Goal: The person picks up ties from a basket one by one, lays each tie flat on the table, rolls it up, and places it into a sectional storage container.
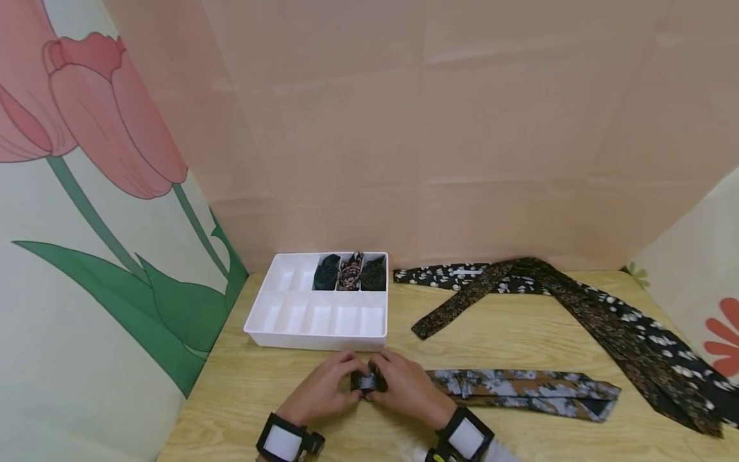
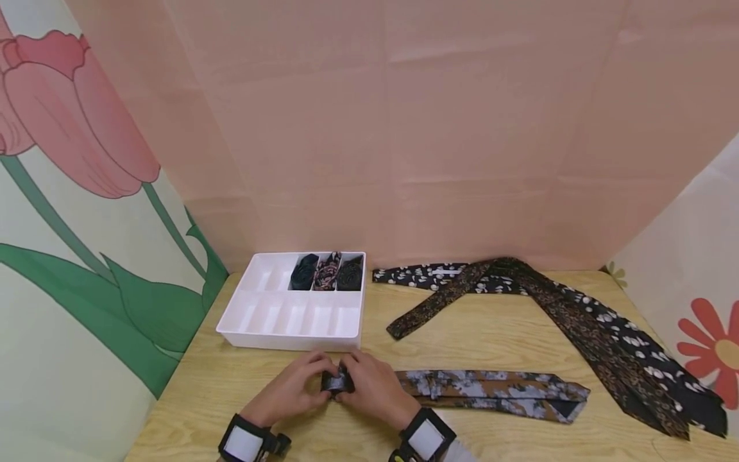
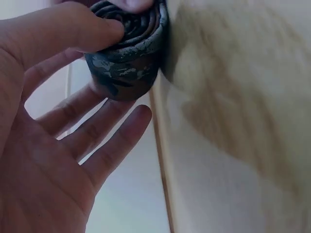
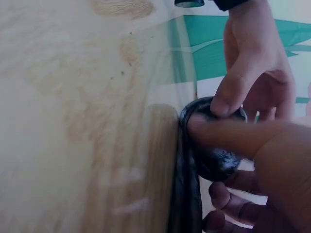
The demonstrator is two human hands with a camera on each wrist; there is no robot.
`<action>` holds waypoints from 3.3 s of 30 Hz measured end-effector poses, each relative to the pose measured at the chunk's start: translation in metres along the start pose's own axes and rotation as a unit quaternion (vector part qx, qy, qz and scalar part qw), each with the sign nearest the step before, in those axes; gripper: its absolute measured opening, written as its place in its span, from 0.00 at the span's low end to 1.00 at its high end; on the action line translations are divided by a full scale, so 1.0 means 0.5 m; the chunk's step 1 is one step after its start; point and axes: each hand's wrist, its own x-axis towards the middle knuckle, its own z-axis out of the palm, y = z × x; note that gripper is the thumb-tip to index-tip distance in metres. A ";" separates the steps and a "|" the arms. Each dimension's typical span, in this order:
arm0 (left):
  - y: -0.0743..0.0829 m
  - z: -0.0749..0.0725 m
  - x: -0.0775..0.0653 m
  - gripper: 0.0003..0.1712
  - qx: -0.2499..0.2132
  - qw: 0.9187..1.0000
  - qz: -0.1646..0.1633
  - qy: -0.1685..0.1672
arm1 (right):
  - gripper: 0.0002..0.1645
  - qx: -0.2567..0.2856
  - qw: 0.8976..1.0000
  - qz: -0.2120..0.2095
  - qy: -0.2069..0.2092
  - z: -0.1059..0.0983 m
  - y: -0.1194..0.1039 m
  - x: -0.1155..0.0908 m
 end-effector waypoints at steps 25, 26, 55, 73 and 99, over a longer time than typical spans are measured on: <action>0.019 0.005 0.008 0.23 0.016 1.000 0.021 0.006 | 0.29 -0.019 1.000 -0.005 0.009 -0.013 0.002 -0.019; 0.020 0.005 0.009 0.24 0.013 1.000 0.016 0.003 | 0.29 -0.019 1.000 -0.004 0.008 -0.013 0.002 -0.019; 0.032 0.022 0.021 0.23 0.044 0.997 0.064 0.007 | 0.33 -0.002 1.000 0.021 0.018 -0.016 0.009 -0.052; 0.041 0.018 0.020 0.24 0.052 0.998 0.029 -0.014 | 0.33 -0.034 0.999 -0.006 0.028 -0.019 0.039 -0.069; 0.045 0.017 0.013 0.25 0.021 0.999 0.037 -0.018 | 0.37 -0.011 0.999 0.030 -0.018 -0.029 0.023 -0.079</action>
